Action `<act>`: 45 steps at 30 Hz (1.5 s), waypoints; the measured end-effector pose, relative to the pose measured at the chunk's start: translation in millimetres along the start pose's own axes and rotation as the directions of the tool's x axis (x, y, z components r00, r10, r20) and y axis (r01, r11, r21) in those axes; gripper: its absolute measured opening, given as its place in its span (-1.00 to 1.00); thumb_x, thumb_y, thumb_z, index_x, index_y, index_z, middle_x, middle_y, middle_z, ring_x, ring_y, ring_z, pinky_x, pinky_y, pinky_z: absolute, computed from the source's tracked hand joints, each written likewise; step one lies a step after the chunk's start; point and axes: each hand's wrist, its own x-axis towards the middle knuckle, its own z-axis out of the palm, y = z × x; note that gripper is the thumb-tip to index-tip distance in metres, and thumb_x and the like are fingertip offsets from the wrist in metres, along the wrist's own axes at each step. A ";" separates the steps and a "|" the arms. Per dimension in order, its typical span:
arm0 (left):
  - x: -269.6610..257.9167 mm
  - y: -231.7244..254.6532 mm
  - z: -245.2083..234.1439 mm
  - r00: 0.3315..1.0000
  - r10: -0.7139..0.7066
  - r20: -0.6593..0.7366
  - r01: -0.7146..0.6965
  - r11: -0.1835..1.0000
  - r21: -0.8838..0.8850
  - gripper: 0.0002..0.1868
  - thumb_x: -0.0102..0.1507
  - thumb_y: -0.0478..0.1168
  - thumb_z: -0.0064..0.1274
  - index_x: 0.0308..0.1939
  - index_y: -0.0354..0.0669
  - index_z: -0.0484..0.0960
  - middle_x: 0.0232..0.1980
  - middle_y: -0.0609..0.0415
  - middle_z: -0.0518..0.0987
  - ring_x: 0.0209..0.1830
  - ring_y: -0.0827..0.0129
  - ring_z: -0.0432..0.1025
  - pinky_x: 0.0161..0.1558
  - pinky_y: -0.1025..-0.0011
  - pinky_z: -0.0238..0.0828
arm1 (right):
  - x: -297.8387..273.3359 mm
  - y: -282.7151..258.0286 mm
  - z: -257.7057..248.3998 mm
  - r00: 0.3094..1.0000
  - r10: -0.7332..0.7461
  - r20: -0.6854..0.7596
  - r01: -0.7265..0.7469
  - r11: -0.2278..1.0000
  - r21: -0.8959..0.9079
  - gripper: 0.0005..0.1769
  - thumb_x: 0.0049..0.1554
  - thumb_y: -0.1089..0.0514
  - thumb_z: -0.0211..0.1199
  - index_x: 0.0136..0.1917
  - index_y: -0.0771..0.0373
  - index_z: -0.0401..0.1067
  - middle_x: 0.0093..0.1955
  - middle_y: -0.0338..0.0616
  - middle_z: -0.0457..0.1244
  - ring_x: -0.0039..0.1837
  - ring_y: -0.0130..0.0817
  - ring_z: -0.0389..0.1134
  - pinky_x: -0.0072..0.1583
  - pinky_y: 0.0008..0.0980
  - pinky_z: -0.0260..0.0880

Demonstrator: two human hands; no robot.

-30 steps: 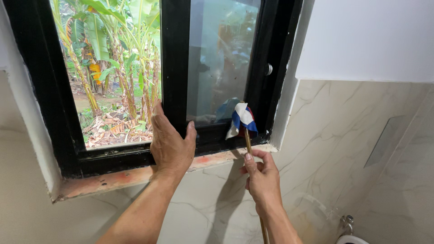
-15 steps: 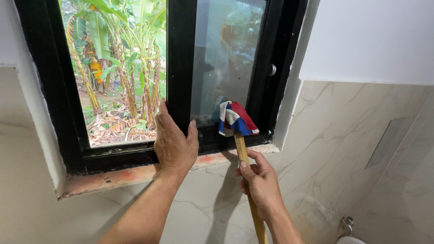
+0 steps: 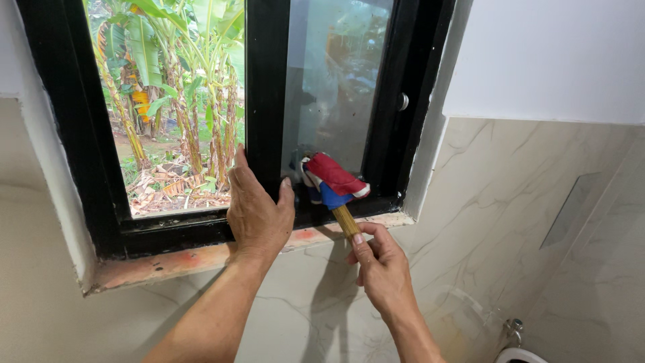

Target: The person uses a cloth attached to a stick to wipe the window frame and glass. They clean the bottom, sides, and top edges of the frame, then dip the cloth into a bucket of water and wring it out.

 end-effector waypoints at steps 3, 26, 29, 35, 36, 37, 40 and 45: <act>0.9 2.4 -2.3 1.000 -0.012 0.014 0.012 1.000 -0.009 0.03 0.18 -0.15 0.23 0.53 -0.35 -0.12 0.19 -0.38 0.36 0.16 -0.27 0.38 0.08 -0.05 0.40 | 2.3 1.1 1.0 0.989 0.145 0.021 -0.146 0.987 0.067 -0.72 0.25 -0.02 0.14 0.10 0.16 0.48 -0.41 -0.19 0.25 -0.51 -0.48 0.13 -0.42 -0.44 0.13; -2.5 21.1 -20.2 0.935 0.350 0.050 -0.349 0.937 -0.035 -0.36 0.08 -0.39 0.12 0.28 -0.04 0.52 0.14 0.09 0.57 0.31 0.14 0.33 0.31 0.09 0.18 | -1.8 -22.0 -2.2 0.872 0.206 0.444 -0.385 0.848 0.363 -0.56 0.30 -0.21 -0.04 0.16 0.14 0.40 -0.46 -0.32 -0.01 -0.53 -0.58 -0.17 -0.47 -0.51 -0.18; 3.9 20.7 -16.0 0.954 0.298 0.016 -0.294 0.948 -0.124 -0.49 0.18 -0.44 0.03 0.21 -0.04 0.58 0.06 0.07 0.62 0.14 0.15 0.47 0.18 0.20 0.37 | 1.2 -22.8 1.9 0.878 0.189 0.439 -0.358 0.868 0.343 -0.60 0.26 -0.15 0.02 0.26 0.03 0.38 -0.43 -0.32 0.07 -0.52 -0.60 -0.12 -0.47 -0.53 -0.12; 4.7 31.4 6.4 0.983 0.163 -0.088 -0.183 0.925 -0.333 -0.80 0.39 -0.28 -0.02 0.09 -0.16 0.56 0.02 -0.03 0.62 0.01 0.13 0.57 0.02 0.26 0.50 | 13.3 -18.5 9.3 0.932 0.114 0.345 -0.220 0.932 0.288 -0.50 0.23 -0.06 0.02 0.43 -0.10 0.30 -0.25 -0.28 0.35 -0.42 -0.56 0.24 -0.36 -0.51 0.25; 6.7 33.1 10.8 0.983 0.151 -0.108 -0.179 0.918 -0.353 -0.81 0.40 -0.27 -0.05 0.08 -0.16 0.55 0.02 -0.03 0.63 0.00 0.13 0.58 0.03 0.26 0.51 | 16.6 -16.2 7.5 0.930 0.087 0.356 -0.202 0.933 0.299 -0.49 0.24 -0.05 0.02 0.45 -0.09 0.30 -0.26 -0.27 0.34 -0.44 -0.56 0.19 -0.39 -0.52 0.19; 9.6 33.4 13.5 0.988 0.111 -0.105 -0.140 0.932 -0.334 -0.82 0.41 -0.27 -0.05 0.07 -0.16 0.56 -0.01 -0.03 0.64 -0.02 0.13 0.59 0.02 0.26 0.51 | 19.5 -13.1 5.4 0.928 0.061 0.367 -0.184 0.932 0.311 -0.48 0.25 -0.04 0.02 0.47 -0.07 0.31 -0.28 -0.26 0.33 -0.46 -0.57 0.14 -0.41 -0.52 0.13; 22.4 32.5 17.1 0.994 0.033 -0.102 -0.060 0.960 -0.274 -0.84 0.41 -0.24 -0.02 0.04 -0.15 0.58 -0.09 -0.03 0.68 -0.09 0.11 0.61 -0.04 0.25 0.50 | 28.4 -0.8 -6.1 0.901 0.099 0.422 -0.241 0.924 0.299 -0.49 0.28 -0.06 0.01 0.45 0.05 0.36 -0.37 -0.21 0.30 -0.52 -0.55 0.05 -0.46 -0.52 -0.02; 44.4 39.7 17.7 0.981 0.153 -0.119 -0.169 0.975 -0.141 -0.84 0.36 -0.16 0.08 -0.04 -0.11 0.64 -0.13 -0.06 0.70 -0.15 -0.01 0.60 -0.15 0.21 0.51 | 41.3 24.4 -32.0 0.816 0.096 0.571 -0.338 0.880 0.334 -0.45 0.30 -0.09 -0.02 0.44 0.17 0.39 -0.48 -0.17 0.26 -0.59 -0.52 0.03 -0.48 -0.51 0.01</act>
